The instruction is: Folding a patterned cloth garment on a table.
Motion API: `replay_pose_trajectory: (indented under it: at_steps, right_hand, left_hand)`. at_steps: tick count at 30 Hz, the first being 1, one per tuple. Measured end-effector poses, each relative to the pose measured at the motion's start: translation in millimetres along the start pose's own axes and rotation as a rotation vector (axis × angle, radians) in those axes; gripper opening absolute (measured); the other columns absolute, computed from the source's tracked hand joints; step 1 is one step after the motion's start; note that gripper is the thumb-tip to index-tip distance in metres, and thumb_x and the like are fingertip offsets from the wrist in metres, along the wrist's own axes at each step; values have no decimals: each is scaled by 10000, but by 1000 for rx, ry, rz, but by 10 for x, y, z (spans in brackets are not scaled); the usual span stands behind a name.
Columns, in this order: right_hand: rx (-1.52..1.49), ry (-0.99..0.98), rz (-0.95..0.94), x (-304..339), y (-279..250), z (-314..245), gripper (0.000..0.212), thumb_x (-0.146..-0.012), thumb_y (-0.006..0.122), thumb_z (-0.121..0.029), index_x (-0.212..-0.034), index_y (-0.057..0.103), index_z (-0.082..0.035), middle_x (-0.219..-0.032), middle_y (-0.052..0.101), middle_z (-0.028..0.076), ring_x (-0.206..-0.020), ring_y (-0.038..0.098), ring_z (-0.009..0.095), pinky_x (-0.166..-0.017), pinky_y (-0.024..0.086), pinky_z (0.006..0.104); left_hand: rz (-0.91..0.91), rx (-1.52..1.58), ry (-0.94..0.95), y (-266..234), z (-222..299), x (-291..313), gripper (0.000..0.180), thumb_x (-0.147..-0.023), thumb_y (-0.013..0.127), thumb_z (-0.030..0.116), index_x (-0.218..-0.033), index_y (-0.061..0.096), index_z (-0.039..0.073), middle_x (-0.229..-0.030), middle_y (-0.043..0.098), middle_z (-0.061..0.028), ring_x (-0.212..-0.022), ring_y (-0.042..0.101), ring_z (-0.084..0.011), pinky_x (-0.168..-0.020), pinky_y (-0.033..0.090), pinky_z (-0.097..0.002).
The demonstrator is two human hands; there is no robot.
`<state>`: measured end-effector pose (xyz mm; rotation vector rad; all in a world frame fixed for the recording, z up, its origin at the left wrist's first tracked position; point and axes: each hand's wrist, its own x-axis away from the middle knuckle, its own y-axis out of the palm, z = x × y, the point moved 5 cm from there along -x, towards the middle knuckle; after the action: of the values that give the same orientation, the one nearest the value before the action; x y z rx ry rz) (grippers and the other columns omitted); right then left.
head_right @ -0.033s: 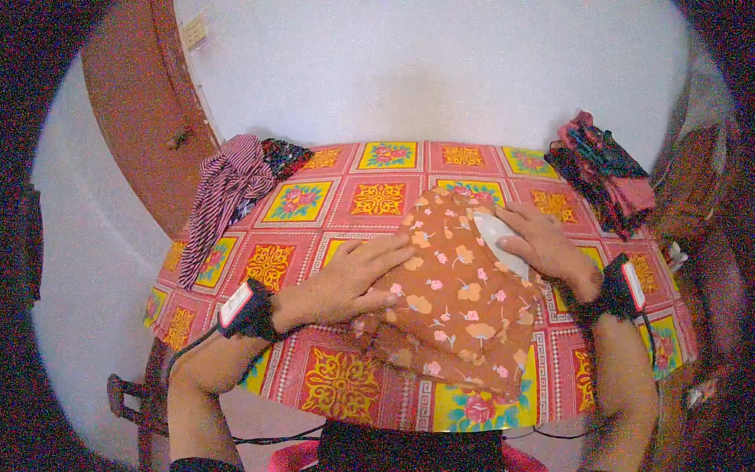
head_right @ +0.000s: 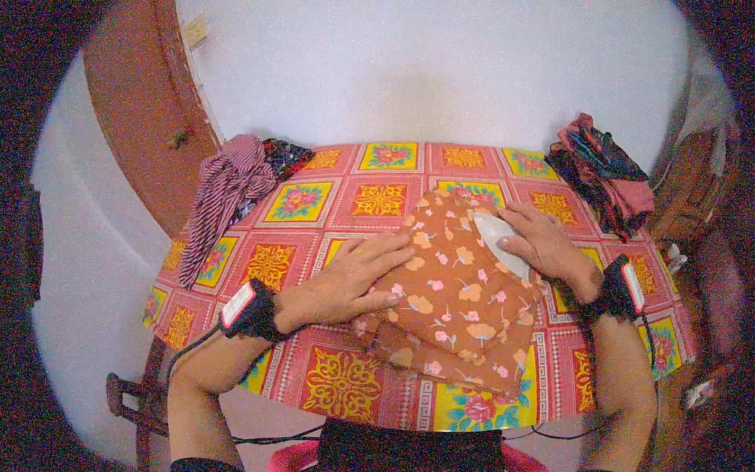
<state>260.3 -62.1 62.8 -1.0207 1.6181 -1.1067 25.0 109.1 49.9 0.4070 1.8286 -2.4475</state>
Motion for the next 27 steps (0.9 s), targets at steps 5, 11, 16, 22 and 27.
replay_pose_trajectory:
  at_steps: [5,11,16,22,27]
  right_hand:
    - [129,-56,113,-23,-254,-73,669,-897,470,-473,-1412,378,-55,-1449,360,182,-1364,300,337,-1108,227,452]
    - [-33,-339,-29,-371,-230,-1040,687,-915,416,-516,-1423,358,-57,-1482,324,165,-1395,244,329,-1134,162,469]
    - [4,-544,-284,-550,126,-1336,674,-923,391,-549,-1418,380,-91,-1482,339,126,-1398,246,306,-1129,111,523]
    - [-24,-451,-262,-766,360,-976,585,-962,344,-499,-1435,361,-154,-1494,333,89,-1405,231,290,-1116,126,552]
    - [51,-260,-194,-952,350,-641,560,-968,337,-478,-1443,347,-180,-1498,328,76,-1400,243,290,-1109,154,568]
  left_hand:
    - [139,-194,258,-60,259,-5,762,-807,611,518,-1388,386,80,-1457,330,-192,-1364,291,-357,-1089,223,-523]
    - [207,-145,395,-73,521,95,754,-753,656,527,-1256,496,-11,-1281,491,-207,-1230,434,-370,-1041,311,-498]
    - [164,-123,395,-3,601,132,767,-750,649,534,-1229,500,-46,-1241,512,-203,-1201,460,-364,-1036,323,-485]
    - [136,-121,392,32,615,123,825,-762,613,576,-1276,455,-50,-1294,467,-224,-1237,435,-358,-1051,311,-483]
    - [177,-150,406,16,636,107,811,-758,619,550,-1254,465,-73,-1257,492,-226,-1216,451,-349,-1050,314,-462]
